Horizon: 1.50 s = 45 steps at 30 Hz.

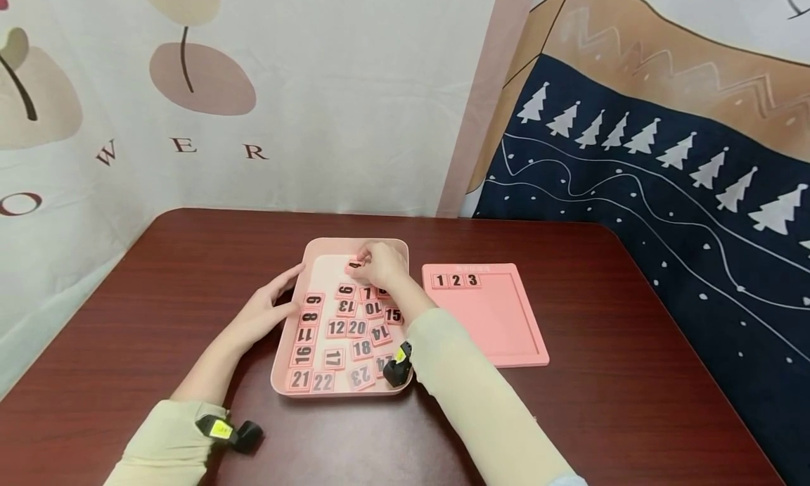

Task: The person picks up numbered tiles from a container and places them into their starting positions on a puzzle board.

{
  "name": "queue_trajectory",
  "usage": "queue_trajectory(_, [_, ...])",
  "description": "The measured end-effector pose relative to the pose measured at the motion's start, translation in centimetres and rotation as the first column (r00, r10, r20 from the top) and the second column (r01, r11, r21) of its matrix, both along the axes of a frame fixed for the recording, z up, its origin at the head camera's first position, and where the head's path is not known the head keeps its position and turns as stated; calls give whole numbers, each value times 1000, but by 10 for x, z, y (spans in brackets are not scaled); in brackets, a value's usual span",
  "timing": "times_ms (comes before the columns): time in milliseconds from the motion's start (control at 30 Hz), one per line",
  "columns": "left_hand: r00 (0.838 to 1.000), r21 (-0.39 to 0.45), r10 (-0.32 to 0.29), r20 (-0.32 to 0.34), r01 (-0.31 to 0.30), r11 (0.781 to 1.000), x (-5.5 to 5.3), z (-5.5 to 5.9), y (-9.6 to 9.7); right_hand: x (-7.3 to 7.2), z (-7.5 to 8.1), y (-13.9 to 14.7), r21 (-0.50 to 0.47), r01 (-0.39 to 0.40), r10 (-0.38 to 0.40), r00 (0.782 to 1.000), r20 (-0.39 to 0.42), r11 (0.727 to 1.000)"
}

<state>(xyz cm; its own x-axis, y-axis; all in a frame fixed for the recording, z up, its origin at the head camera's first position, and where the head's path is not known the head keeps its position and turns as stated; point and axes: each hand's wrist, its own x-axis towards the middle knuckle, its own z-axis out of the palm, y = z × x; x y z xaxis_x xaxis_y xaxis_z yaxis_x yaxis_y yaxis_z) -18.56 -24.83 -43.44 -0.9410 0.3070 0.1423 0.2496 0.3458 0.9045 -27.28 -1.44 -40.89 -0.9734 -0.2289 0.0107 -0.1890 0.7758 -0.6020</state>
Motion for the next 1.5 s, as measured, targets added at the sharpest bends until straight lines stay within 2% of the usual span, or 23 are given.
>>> queue_trajectory(133, [1000, 6, -2, 9, 2, 1000, 0, 0, 1, 3, 3, 1, -47, 8, -6, 1000, 31, 999])
queue_trajectory(300, [1000, 0, -10, 16, 10, 1000, 1, 1, 2, 9, 14, 3, -124, -20, 23, 1000, 20, 992])
queue_trajectory(533, [1000, -13, -12, 4, 12, 1000, 1, 1, 1, 15, 40, 9, -115, -41, 31, 996, -83, 993])
queue_trajectory(667, [1000, -8, -13, 4, 13, 1000, 2, 0, 0, 20, 58, 16, -148, -47, 29, 993, -116, 988])
queue_trajectory(867, [1000, -15, -9, 10, 9, 1000, 2, 0, 1, 30, 74, 39, -144, -15, -14, 980, -196, 989])
queue_trajectory(1000, [1000, -17, -11, 3, 11, 1000, 1, 0, 1, 38, 75, 59, -183, 15, -59, 970, -237, 983])
queue_trajectory(1133, [1000, -11, -18, -3, 18, 1000, 0, -1, 0, 45, 69, 81, -224, 57, -112, 965, -238, 973])
queue_trajectory(1367, [1000, -20, -19, -2, 19, 1000, 0, -2, 1, 55, 56, 119, -214, 128, -187, 941, -283, 968])
queue_trajectory(1500, [1000, -27, -14, -1, 14, 1000, -1, -2, 1, 59, 47, 141, -210, 173, -226, 939, -261, 962])
